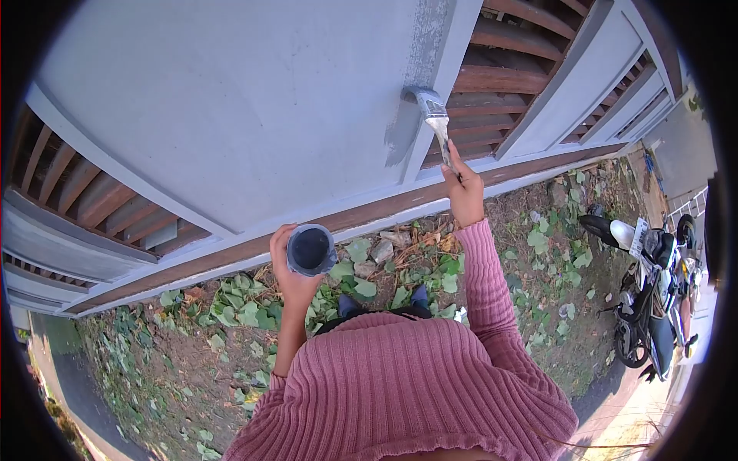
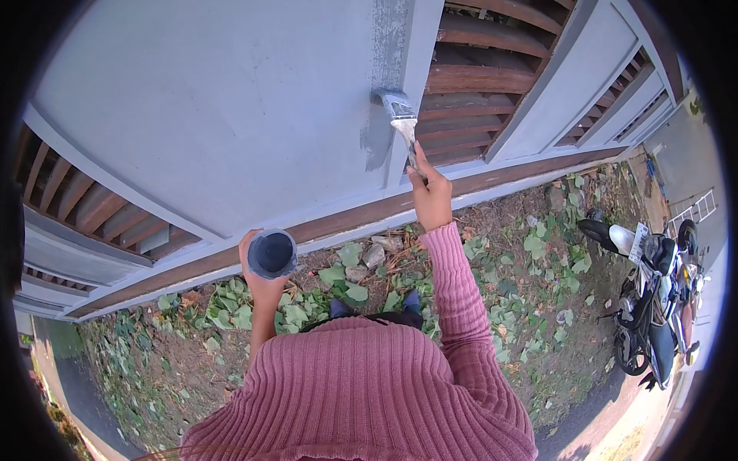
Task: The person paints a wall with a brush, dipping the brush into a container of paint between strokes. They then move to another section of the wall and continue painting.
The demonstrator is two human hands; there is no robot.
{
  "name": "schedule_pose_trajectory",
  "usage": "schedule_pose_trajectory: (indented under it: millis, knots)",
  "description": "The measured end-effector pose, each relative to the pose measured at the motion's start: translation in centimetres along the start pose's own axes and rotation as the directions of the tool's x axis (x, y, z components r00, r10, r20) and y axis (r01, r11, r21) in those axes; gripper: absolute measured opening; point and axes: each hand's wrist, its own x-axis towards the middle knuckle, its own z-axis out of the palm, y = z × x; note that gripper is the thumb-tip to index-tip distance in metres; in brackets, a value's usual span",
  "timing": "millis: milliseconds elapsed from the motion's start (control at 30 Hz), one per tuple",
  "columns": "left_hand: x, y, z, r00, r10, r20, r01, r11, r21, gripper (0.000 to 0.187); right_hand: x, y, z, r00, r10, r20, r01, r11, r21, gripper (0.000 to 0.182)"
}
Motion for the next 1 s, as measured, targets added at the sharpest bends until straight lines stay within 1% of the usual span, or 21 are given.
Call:
schedule_pose_trajectory:
  millis: [33,167,333,400,433,467,533,667,733,800,833,933,967,1000]
  knots:
    - [0.0,0.0,0.0,1.000,-0.002,0.006,0.002,1.000,0.011,0.060,0.2,-1.0,-0.4,0.999,0.037,0.011,-0.037,0.999,0.025,0.047]
    - [0.0,0.0,-0.2,1.000,0.030,0.000,-0.030,0.998,0.054,0.058,1.6,-2.1,-0.8,0.999,-0.028,-0.020,0.029,0.999,0.038,0.046]
    - [-0.2,-0.1,-0.3,0.999,0.034,-0.035,-0.033,0.999,0.024,0.057,3.4,-5.1,-1.5,0.996,-0.072,-0.054,0.076,0.994,0.082,0.045]
    - [-0.2,-0.3,-0.4,1.000,0.025,0.006,-0.025,0.998,0.054,0.065,4.0,-7.0,-2.1,0.999,0.023,-0.043,-0.019,0.997,0.080,0.045]
    - [-0.2,-0.4,-0.4,0.999,0.049,-0.001,-0.049,0.996,0.074,0.064,4.4,-7.5,-1.9,0.996,-0.038,-0.085,0.049,0.990,0.132,0.045]
    - [-0.3,-0.4,-0.4,0.998,0.057,-0.008,-0.056,0.996,0.071,0.064,4.8,-8.1,-2.0,0.995,-0.048,-0.088,0.060,0.989,0.132,0.045]
    - [-0.2,-0.2,-0.5,1.000,0.026,-0.007,-0.025,0.998,0.066,0.056,5.7,-9.4,-2.4,0.991,-0.067,-0.118,0.084,0.985,0.148,0.044]
    - [-0.4,-0.4,-0.5,0.999,-0.009,-0.036,0.009,1.000,0.002,0.058,8.5,-11.1,-3.0,0.965,-0.197,-0.172,0.221,0.966,0.135,0.043]
    - [-0.3,-0.2,-0.7,0.999,0.009,-0.051,-0.010,1.000,-0.019,0.059,9.2,-12.8,-3.3,0.959,-0.220,-0.180,0.244,0.962,0.124,0.043]
    - [-0.5,-0.2,-1.0,0.999,-0.011,-0.037,0.011,1.000,0.012,0.060,9.9,-14.0,-3.7,0.949,-0.248,-0.195,0.282,0.944,0.172,0.043]
    - [-0.7,-0.4,-1.2,1.000,-0.015,-0.027,0.015,1.000,0.019,0.062,9.9,-14.6,-4.0,0.944,-0.265,-0.197,0.299,0.940,0.166,0.043]
    - [-0.8,-0.3,-2.0,0.998,-0.012,-0.056,0.014,0.999,0.030,0.062,10.3,-15.9,-4.6,0.932,-0.281,-0.228,0.324,0.930,0.177,0.043]
    - [-1.0,-0.5,-2.1,0.997,-0.020,-0.077,0.023,0.999,0.037,0.061,11.0,-15.9,-4.7,0.914,-0.322,-0.248,0.362,0.922,0.139,0.043]
    - [-1.0,-0.5,-2.3,0.997,-0.023,-0.071,0.026,0.999,0.043,0.061,11.3,-15.8,-4.5,0.922,-0.299,-0.245,0.337,0.933,0.128,0.043]
